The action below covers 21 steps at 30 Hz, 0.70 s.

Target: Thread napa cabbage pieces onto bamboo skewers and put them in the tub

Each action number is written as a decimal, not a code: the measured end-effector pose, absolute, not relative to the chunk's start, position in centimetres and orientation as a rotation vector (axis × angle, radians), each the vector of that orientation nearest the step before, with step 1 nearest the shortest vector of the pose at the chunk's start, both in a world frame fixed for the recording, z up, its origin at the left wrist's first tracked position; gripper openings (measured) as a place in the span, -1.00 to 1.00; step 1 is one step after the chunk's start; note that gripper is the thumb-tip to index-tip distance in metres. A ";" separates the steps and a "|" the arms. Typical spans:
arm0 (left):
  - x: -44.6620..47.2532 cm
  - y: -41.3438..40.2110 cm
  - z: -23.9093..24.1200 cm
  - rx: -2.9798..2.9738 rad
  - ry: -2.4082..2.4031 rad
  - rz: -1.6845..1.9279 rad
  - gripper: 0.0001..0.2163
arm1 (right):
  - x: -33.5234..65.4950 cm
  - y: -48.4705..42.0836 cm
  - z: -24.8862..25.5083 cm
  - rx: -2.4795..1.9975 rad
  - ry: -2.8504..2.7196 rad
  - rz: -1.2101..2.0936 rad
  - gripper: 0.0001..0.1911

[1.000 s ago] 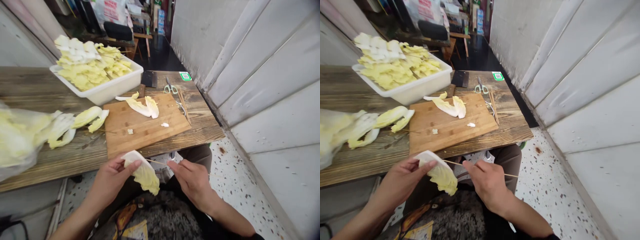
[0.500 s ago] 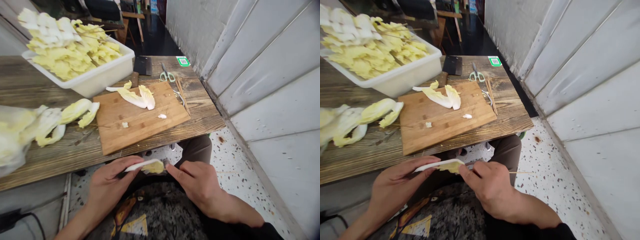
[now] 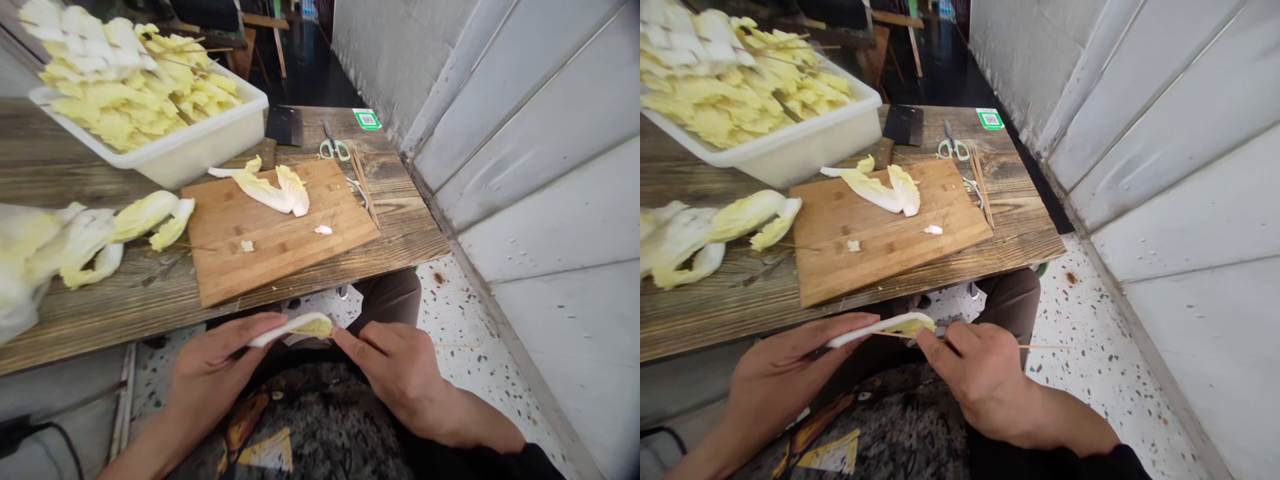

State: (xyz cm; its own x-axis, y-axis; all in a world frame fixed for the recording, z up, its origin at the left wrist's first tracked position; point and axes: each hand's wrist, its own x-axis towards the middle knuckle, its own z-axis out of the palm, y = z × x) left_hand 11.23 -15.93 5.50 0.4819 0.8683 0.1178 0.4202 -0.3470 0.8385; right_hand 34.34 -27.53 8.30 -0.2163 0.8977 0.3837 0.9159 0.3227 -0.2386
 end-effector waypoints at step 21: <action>8.7 -16.8 4.0 2.539 0.699 0.629 -0.71 | 35.2 -27.5 10.9 -1.436 -2.415 0.219 -0.66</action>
